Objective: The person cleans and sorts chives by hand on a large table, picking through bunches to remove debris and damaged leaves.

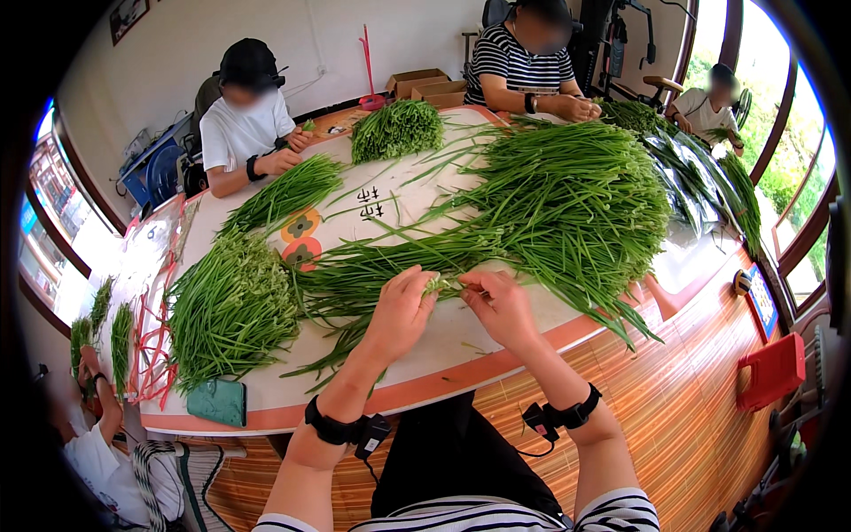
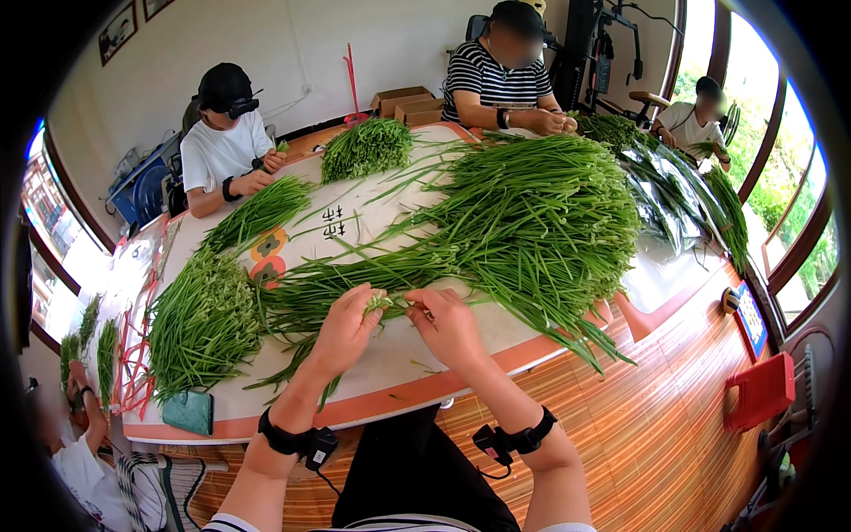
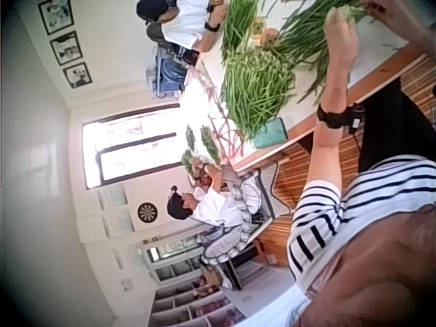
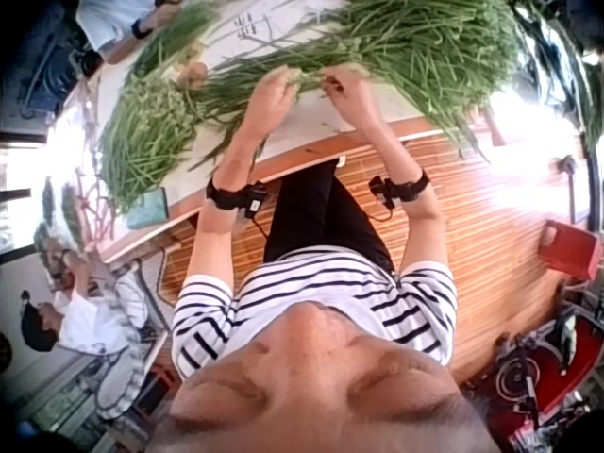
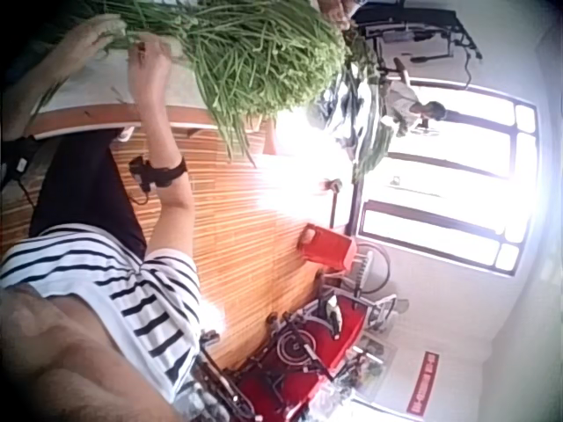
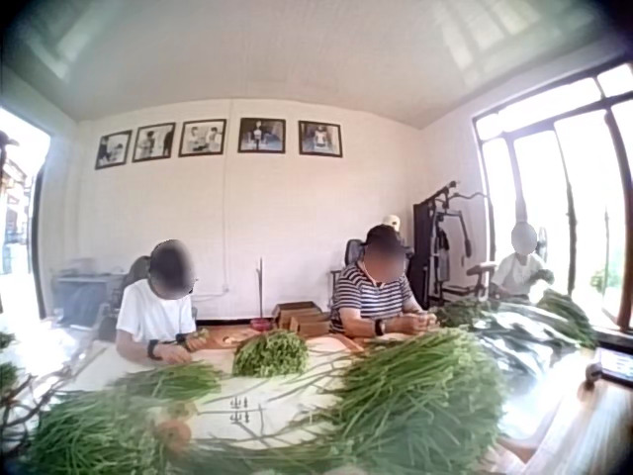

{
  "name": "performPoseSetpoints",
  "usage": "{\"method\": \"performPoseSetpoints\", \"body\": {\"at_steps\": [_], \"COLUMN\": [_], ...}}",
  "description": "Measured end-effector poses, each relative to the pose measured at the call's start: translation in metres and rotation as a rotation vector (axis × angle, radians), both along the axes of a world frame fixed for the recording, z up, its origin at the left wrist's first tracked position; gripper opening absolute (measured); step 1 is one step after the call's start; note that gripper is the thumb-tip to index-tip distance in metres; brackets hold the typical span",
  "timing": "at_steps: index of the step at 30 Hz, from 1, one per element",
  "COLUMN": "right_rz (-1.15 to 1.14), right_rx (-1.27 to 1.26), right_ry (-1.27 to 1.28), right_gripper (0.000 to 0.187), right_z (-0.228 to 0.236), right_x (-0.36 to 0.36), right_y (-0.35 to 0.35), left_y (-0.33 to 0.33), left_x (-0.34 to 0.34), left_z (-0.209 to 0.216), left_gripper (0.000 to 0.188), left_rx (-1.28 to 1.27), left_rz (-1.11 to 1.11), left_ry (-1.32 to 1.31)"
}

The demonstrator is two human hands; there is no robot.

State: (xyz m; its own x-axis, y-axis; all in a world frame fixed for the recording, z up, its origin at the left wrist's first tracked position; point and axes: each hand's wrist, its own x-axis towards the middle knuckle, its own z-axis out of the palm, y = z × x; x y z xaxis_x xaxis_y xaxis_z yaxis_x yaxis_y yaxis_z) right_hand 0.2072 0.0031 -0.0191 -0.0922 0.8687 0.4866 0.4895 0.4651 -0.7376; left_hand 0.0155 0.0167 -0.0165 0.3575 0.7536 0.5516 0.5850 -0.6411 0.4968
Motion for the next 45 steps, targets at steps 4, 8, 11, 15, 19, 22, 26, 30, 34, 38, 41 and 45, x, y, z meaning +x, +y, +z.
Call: {"method": "performPoseSetpoints", "body": {"at_steps": [4, 8, 11, 15, 19, 22, 26, 30, 34, 38, 41, 45], "right_rz": [0.027, 0.016, -0.050, -0.155, -0.085, -0.012, 0.002, 0.005, 0.017, -0.019, -0.176, -0.160], "right_rx": [0.149, 0.066, -0.046, 0.174, 0.220, 0.117, 0.115, 0.158, 0.185, 0.113, 0.022, 0.078], "right_ry": [-0.043, -0.009, 0.027, -0.159, -0.080, -0.015, 0.005, -0.012, -0.026, -0.004, -0.099, -0.232], "right_gripper": [0.021, 0.019, 0.019, 0.018, 0.015, 0.013, 0.010, 0.007, 0.008, 0.010, 0.011, 0.015], "right_z": [0.005, 0.002, -0.001, -0.004, 0.008, 0.001, 0.003, 0.004, -0.002, 0.001, -0.001, -0.008], "right_x": [-0.009, -0.007, 0.000, 0.011, 0.001, -0.004, -0.012, -0.019, -0.016, 0.002, 0.025, 0.040], "right_y": [-0.005, -0.001, 0.000, 0.005, -0.002, 0.001, 0.000, -0.002, 0.000, 0.006, 0.012, 0.011], "left_y": [-0.003, -0.004, -0.005, -0.004, -0.006, -0.006, -0.006, -0.010, -0.007, -0.009, -0.006, -0.005], "left_x": [0.000, 0.000, 0.001, 0.000, 0.000, 0.000, 0.000, 0.002, 0.002, 0.001, -0.001, -0.004], "left_z": [0.007, 0.006, 0.006, 0.005, 0.009, 0.010, 0.012, 0.022, 0.014, 0.013, 0.014, 0.018], "left_gripper": [0.024, 0.023, 0.025, 0.026, 0.025, 0.024, 0.023, 0.023, 0.024, 0.025, 0.027, 0.030], "left_rx": [-0.226, -0.137, -0.126, -0.092, -0.166, -0.224, -0.246, -0.441, -0.383, -0.363, -0.367, -0.455], "left_rz": [-0.061, -0.060, -0.014, 0.001, -0.010, -0.039, -0.049, -0.104, -0.124, -0.070, -0.044, 0.000], "left_ry": [0.199, 0.063, 0.006, -0.024, -0.016, -0.025, -0.050, -0.073, -0.039, -0.102, -0.143, -0.123]}}
